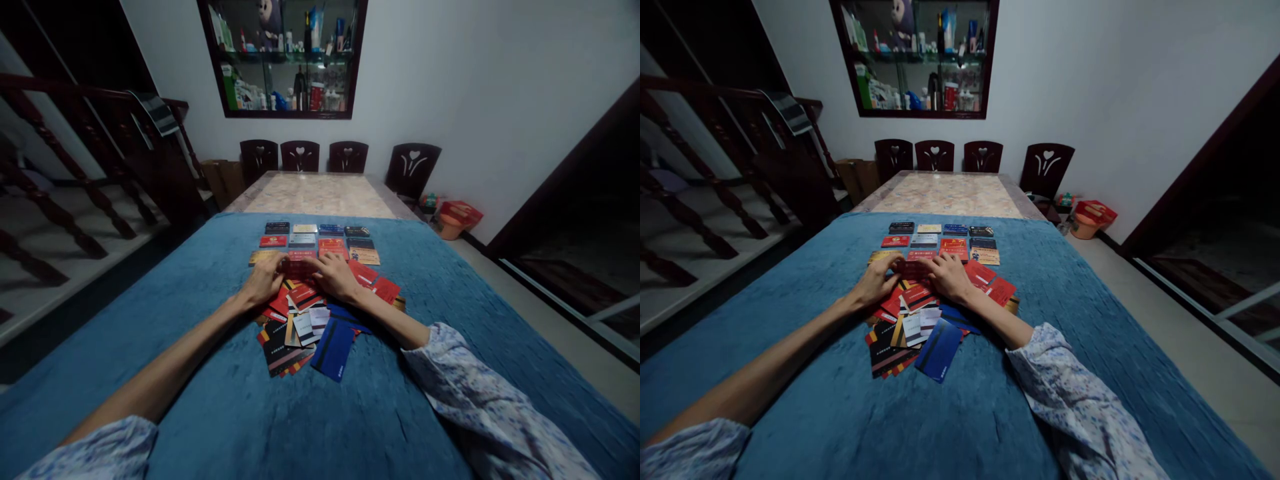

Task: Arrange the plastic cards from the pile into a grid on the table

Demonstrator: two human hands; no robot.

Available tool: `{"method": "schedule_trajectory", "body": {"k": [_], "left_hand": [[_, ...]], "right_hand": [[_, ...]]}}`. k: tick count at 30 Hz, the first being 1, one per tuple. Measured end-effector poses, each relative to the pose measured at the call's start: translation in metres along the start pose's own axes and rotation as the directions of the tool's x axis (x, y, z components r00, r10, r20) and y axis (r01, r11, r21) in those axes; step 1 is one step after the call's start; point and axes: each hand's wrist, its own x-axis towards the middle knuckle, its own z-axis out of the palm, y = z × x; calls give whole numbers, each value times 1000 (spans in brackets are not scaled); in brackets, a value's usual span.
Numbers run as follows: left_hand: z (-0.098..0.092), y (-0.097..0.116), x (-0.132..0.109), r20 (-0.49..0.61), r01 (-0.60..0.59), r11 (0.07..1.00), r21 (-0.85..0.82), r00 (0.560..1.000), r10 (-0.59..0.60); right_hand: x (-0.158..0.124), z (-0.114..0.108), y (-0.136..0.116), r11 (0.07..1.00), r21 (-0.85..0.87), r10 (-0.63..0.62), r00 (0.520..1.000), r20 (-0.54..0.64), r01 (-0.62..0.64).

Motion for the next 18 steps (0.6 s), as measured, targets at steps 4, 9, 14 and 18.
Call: {"method": "schedule_trajectory", "body": {"k": [4, 9, 14, 18], "left_hand": [[-1, 2, 2, -5, 11, 1000, 24, 1000, -11], [-3, 4, 4, 9, 62, 997, 56, 998, -63], [-7, 7, 7, 37, 75, 995, 70, 996, -78], [-10, 9, 9, 86, 77, 995, 67, 993, -83]], "right_hand": [[1, -6, -1, 1000, -13, -3, 1000, 29, 3], [4, -12, 0, 1000, -9, -17, 998, 61, 17], [8, -14, 5, 1000, 4, -12, 996, 89, 11], [13, -21, 5, 1000, 1, 7, 988, 152, -8]]}}
